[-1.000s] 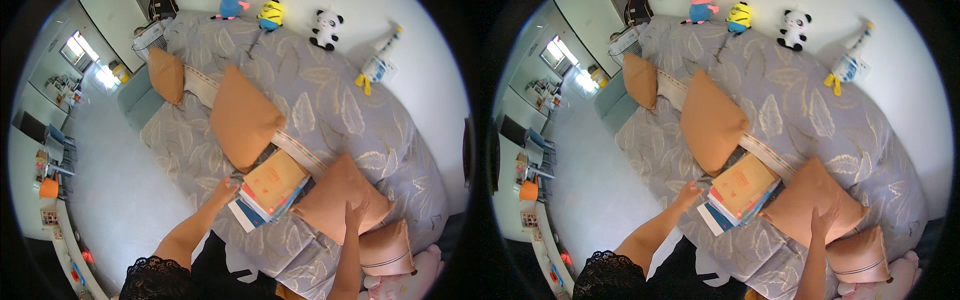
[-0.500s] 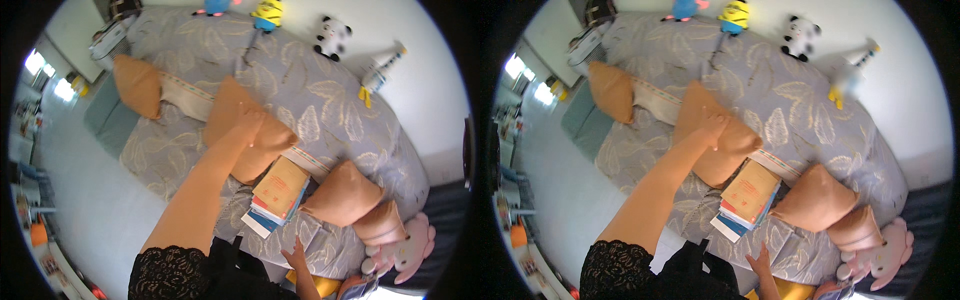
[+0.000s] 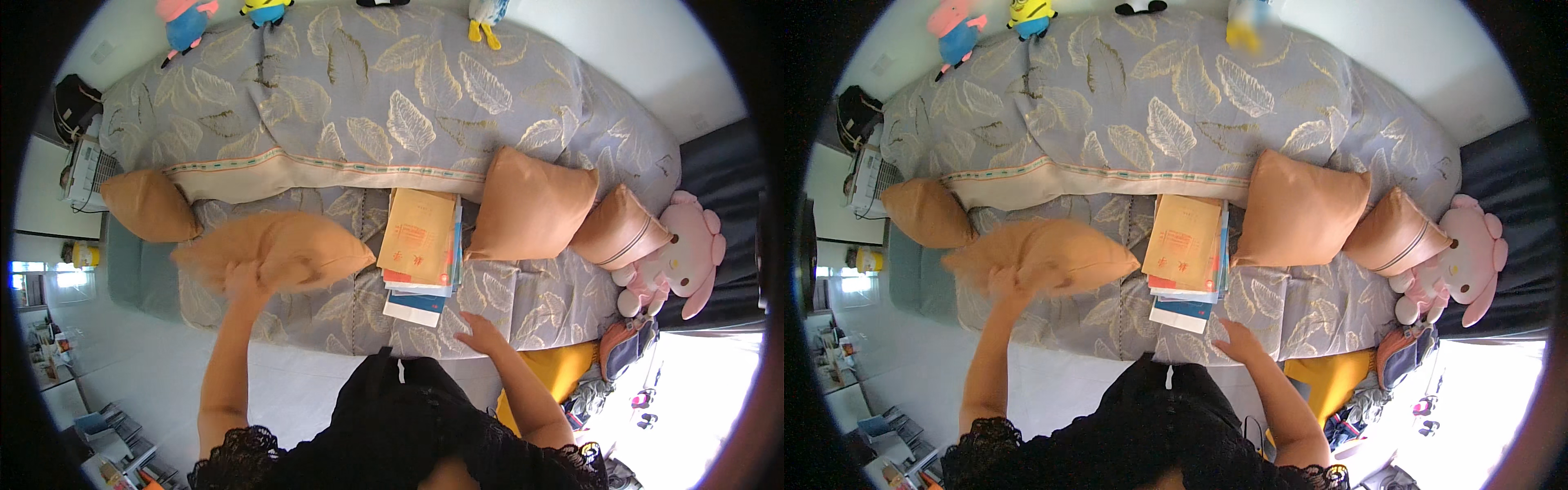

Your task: The person tidies a bed by smoothing the bedsheet, arranging stuffed toys, placing pillows, and stacking books. They fold a blanket and place it at the foot of the bed, then organize the remaining items on the bed surface.

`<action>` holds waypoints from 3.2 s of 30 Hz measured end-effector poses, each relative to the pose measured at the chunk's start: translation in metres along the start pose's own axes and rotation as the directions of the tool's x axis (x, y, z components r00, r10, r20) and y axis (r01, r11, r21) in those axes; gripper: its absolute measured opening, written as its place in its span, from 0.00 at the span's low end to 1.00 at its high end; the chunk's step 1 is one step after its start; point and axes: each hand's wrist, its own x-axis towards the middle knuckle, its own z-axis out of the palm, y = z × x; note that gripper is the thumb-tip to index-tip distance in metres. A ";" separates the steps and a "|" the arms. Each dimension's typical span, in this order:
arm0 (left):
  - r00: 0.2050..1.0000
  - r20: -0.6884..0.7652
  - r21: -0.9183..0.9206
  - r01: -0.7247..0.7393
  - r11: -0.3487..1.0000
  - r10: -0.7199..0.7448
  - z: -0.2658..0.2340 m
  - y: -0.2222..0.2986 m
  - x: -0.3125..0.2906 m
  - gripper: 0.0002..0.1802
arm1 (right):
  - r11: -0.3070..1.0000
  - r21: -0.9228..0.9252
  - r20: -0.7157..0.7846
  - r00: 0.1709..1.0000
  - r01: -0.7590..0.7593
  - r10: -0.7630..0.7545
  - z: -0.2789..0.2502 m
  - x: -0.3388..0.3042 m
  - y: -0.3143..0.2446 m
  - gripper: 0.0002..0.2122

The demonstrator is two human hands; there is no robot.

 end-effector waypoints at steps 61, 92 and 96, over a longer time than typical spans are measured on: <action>0.741 0.640 -0.636 0.660 0.401 -0.203 0.349 0.170 0.059 0.28 | 0.579 0.757 -0.114 0.810 -0.304 0.575 0.040 0.216 0.085 0.29; 0.792 0.592 -0.772 0.611 0.176 -0.149 0.323 0.204 0.029 0.32 | 0.927 0.239 -0.624 0.686 -0.288 0.374 0.080 0.178 -0.009 0.30; 0.784 0.589 -0.761 0.620 0.192 -0.194 0.320 0.189 0.014 0.26 | 0.980 0.197 -0.627 0.765 -0.026 0.147 0.095 0.180 -0.047 0.12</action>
